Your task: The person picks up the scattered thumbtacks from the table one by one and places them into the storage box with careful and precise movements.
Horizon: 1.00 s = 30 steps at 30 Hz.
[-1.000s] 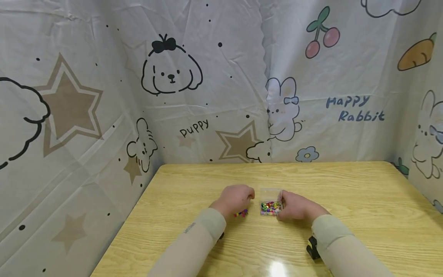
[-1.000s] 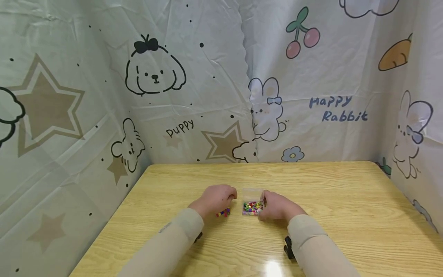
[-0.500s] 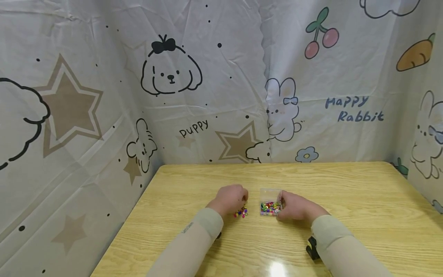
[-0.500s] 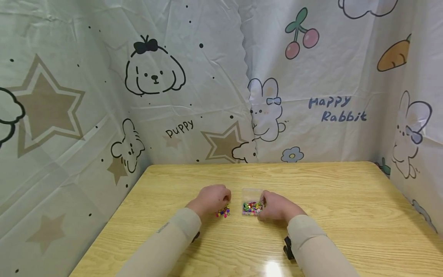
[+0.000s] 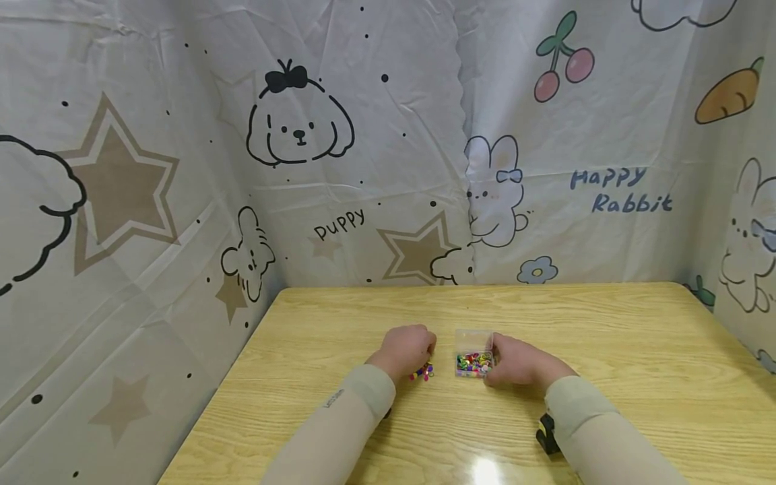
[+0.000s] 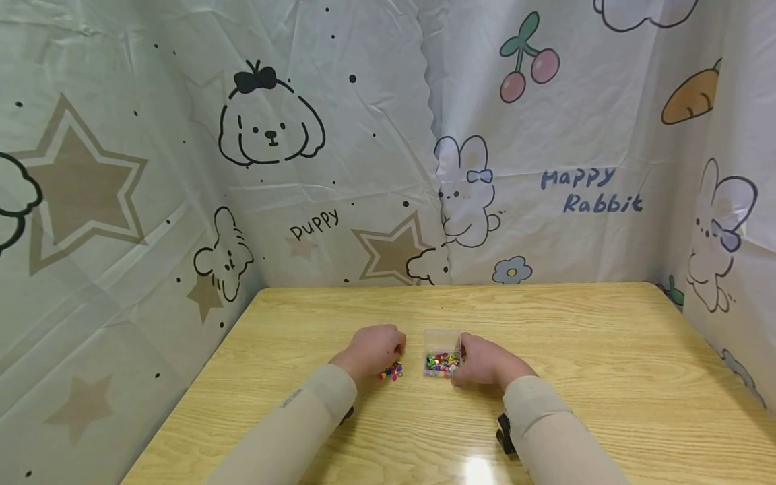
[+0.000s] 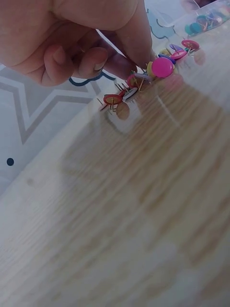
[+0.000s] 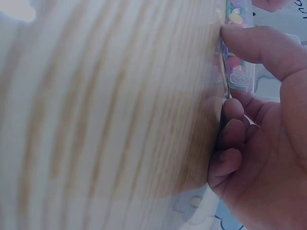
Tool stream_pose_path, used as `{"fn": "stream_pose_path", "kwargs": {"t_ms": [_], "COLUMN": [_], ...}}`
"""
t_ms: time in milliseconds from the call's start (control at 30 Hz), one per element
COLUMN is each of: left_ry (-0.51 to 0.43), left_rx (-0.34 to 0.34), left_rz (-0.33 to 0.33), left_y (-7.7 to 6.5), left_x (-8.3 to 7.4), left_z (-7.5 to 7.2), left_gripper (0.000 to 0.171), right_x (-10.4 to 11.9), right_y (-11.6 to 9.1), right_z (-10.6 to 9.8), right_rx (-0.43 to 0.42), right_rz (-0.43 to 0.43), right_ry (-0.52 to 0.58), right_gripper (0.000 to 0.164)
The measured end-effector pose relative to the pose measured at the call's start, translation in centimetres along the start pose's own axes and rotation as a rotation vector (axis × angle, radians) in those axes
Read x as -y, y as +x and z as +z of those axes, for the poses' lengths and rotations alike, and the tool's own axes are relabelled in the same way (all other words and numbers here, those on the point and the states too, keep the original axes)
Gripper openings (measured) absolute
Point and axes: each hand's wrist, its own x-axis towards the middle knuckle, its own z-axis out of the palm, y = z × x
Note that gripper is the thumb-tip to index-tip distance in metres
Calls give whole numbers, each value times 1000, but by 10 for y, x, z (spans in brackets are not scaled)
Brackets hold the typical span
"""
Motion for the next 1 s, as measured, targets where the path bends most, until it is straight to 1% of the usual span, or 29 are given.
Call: {"fn": "stream_pose_path", "kwargs": {"t_ms": [200, 433, 733, 1000], "left_ry": [-9, -5, 3, -13], "left_rx": [0, -37, -84, -67], "left_rz": [4, 22, 97, 144], "left_y": [1, 1, 0, 2], "left_x": [1, 0, -10, -17], "left_z": [3, 1, -6, -8], "left_gripper": [17, 14, 11, 13], "right_x": [0, 0, -1, 0], "right_y": [0, 1, 1, 1], "right_z": [0, 1, 0, 1], "right_rx": [3, 4, 3, 3], "right_rz": [-9, 1, 13, 12], "right_ry": [10, 10, 22, 26], "right_gripper": [46, 46, 48, 49]}}
